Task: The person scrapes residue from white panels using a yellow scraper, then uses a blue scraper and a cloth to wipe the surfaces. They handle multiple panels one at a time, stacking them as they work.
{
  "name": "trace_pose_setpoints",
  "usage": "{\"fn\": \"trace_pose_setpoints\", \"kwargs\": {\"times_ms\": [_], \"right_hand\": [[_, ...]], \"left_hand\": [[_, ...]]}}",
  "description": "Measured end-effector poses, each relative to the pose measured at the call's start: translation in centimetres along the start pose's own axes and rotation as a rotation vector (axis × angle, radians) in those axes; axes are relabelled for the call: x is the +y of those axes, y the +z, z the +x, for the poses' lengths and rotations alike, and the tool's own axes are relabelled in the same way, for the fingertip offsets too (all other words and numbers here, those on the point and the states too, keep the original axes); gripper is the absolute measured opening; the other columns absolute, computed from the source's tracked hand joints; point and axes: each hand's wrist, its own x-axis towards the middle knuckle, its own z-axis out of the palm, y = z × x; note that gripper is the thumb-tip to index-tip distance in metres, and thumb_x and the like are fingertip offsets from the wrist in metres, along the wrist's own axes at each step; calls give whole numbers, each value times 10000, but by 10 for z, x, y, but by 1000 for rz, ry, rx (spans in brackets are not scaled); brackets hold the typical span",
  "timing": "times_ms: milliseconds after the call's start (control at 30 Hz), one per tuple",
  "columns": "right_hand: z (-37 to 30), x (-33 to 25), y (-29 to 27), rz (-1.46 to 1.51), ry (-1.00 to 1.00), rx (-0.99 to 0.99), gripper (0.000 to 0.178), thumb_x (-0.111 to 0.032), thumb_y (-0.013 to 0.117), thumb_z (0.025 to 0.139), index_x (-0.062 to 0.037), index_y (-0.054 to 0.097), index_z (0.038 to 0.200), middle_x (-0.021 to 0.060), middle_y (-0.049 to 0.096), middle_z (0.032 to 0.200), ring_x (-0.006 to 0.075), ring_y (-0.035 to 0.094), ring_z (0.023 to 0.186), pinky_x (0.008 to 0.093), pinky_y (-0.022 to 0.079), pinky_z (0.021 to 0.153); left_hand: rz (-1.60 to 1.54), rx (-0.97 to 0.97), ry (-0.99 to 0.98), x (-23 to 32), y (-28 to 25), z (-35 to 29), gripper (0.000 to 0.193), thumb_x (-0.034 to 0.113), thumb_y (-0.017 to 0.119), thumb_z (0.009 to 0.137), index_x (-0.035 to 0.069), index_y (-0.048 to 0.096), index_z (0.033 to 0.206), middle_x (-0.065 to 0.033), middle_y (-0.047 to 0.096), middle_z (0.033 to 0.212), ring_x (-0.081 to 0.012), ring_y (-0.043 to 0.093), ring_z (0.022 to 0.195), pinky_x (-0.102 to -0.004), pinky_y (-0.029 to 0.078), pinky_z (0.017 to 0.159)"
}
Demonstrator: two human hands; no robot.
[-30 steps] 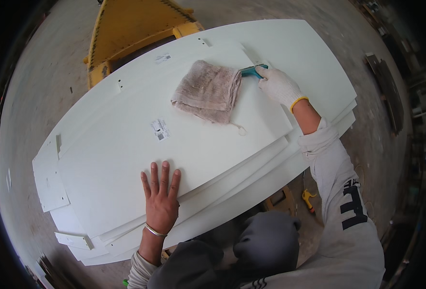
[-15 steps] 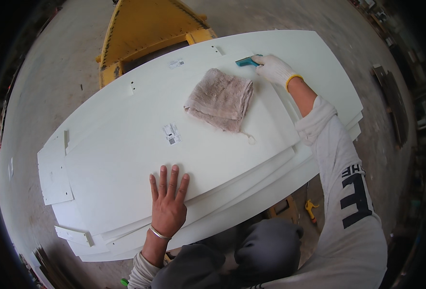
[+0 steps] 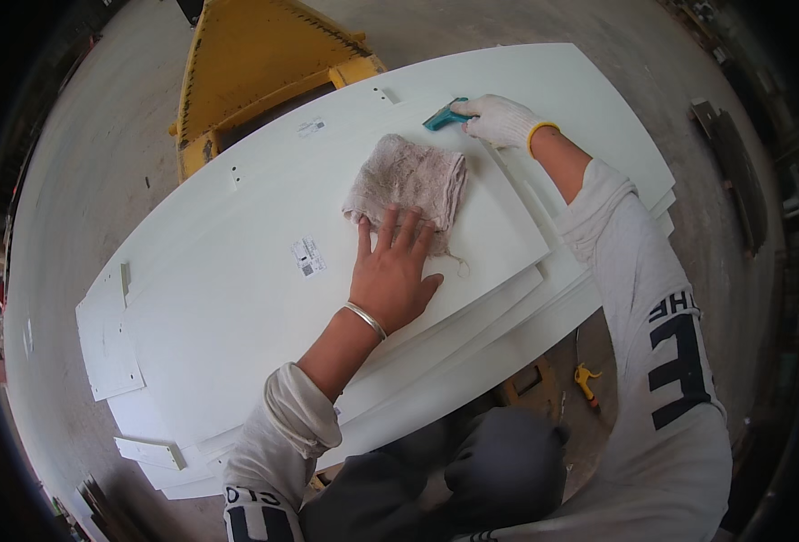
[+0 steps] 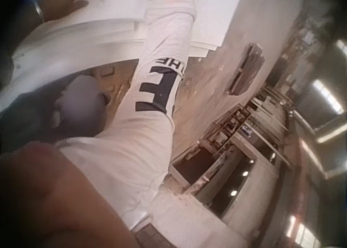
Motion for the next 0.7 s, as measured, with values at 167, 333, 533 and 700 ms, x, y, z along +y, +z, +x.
{"fn": "trace_pose_setpoints", "kwargs": {"times_ms": [167, 333, 533, 700], "right_hand": [[16, 13, -2, -165, -117, 43, 516, -232, 593, 958, -220, 625, 1474, 162, 734, 1208, 350, 708, 1050, 446, 552, 951], [0, 17, -5, -284, -192, 59, 494, -238, 592, 991, -251, 610, 1484, 163, 711, 1268, 346, 692, 1111, 454, 542, 973], [-5, 12, -3, -441, -57, 8, 510, -173, 601, 1000, -285, 593, 1498, 157, 700, 1276, 347, 664, 1121, 452, 529, 985], [13, 45, -4, -431, -213, 99, 522, -97, 588, 981, -287, 629, 1465, 147, 702, 1250, 345, 665, 1078, 441, 538, 962]], "left_hand": [[-36, -29, 83, 18, 1, -36, 685, 283, 762, 889, 123, 538, 1516, -99, 434, 1644, -334, 268, 1595, -593, 137, 1305], [-91, 18, 119, 9, 4, -49, 712, 266, 790, 869, 115, 529, 1513, -107, 425, 1640, -350, 262, 1594, -626, 149, 1291], [-107, 30, 128, -5, -13, -74, 790, 277, 811, 852, 120, 484, 1554, -148, 315, 1712, -387, 186, 1619, -654, 124, 1283], [-61, 18, -76, -37, -17, -168, 899, 290, 876, 782, 129, 473, 1569, -199, 281, 1719, -460, 152, 1614, -683, 83, 1272]]}}
